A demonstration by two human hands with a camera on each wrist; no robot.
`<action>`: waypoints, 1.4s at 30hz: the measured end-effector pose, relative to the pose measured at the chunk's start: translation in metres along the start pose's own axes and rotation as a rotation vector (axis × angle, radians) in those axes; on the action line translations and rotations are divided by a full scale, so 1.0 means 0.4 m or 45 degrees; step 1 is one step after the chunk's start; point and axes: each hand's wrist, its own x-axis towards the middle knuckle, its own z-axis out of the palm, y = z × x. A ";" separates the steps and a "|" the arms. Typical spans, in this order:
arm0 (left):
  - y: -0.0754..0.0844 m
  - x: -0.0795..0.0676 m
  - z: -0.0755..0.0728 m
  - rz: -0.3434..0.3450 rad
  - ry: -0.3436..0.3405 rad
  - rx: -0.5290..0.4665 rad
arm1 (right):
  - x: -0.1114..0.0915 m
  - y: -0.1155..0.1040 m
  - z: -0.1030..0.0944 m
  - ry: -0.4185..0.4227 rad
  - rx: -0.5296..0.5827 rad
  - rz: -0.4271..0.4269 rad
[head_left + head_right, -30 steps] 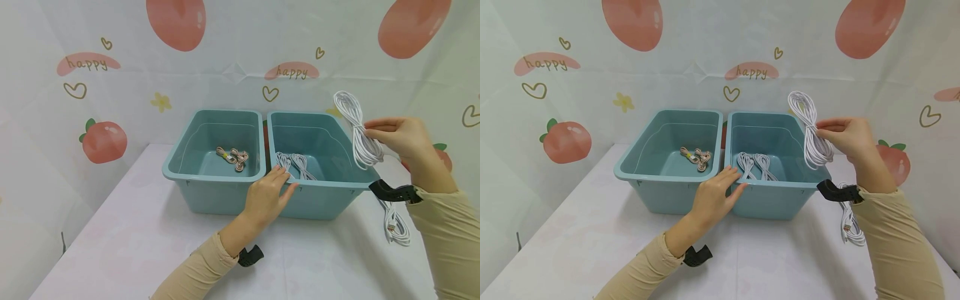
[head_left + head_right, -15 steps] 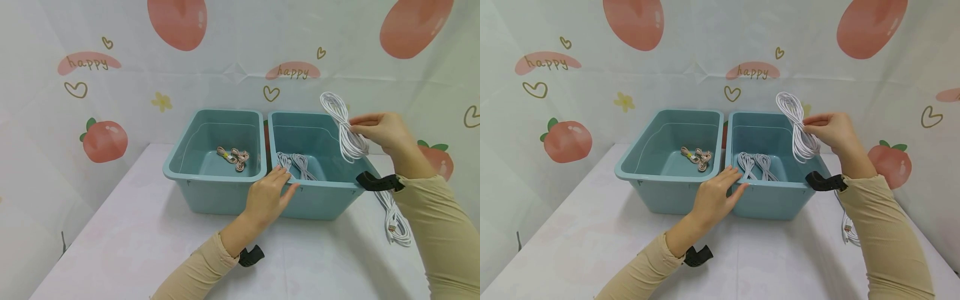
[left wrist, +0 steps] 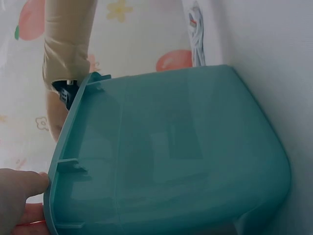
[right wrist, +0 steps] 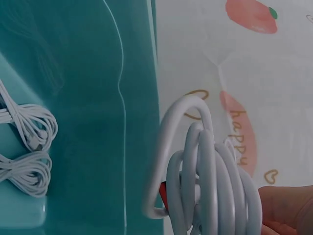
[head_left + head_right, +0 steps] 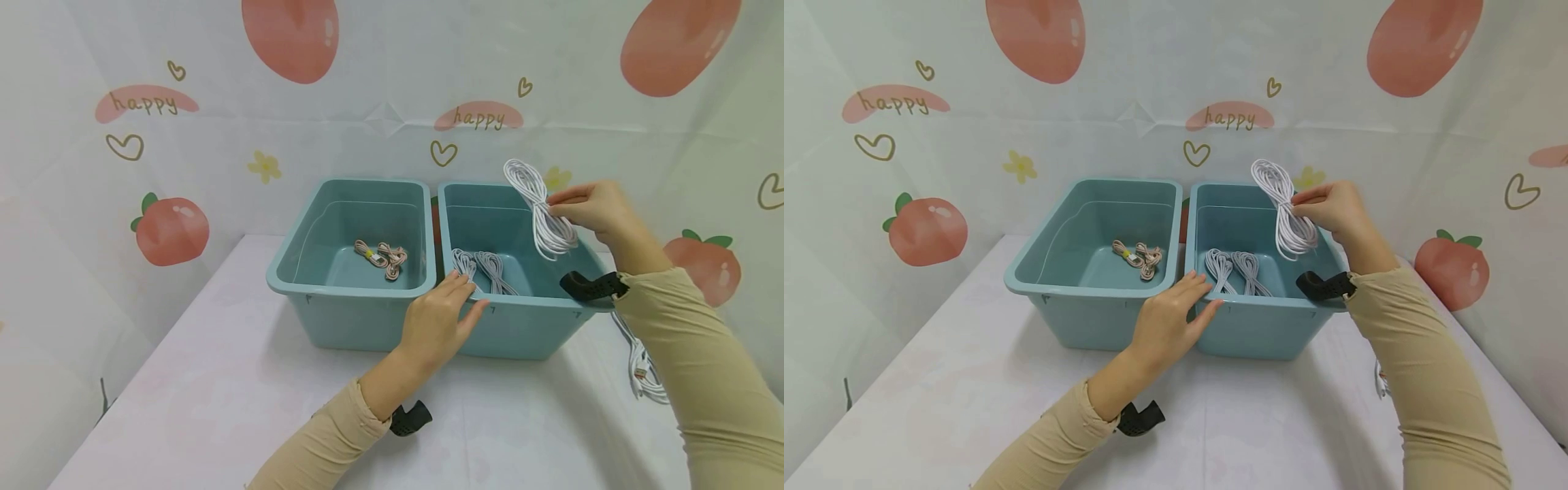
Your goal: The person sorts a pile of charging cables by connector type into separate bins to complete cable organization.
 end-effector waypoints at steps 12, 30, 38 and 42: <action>0.002 -0.001 -0.001 -0.006 -0.003 -0.001 | 0.023 0.013 0.023 -0.071 0.053 0.016; 0.001 0.002 -0.004 -0.009 -0.001 -0.002 | 0.041 0.030 0.044 -0.096 -0.114 -0.054; -0.001 0.002 0.000 0.005 0.011 -0.002 | 0.040 0.032 0.047 -0.099 -0.141 -0.021; -0.003 0.001 0.002 0.009 0.020 -0.003 | 0.040 0.032 0.044 -0.122 -0.101 0.003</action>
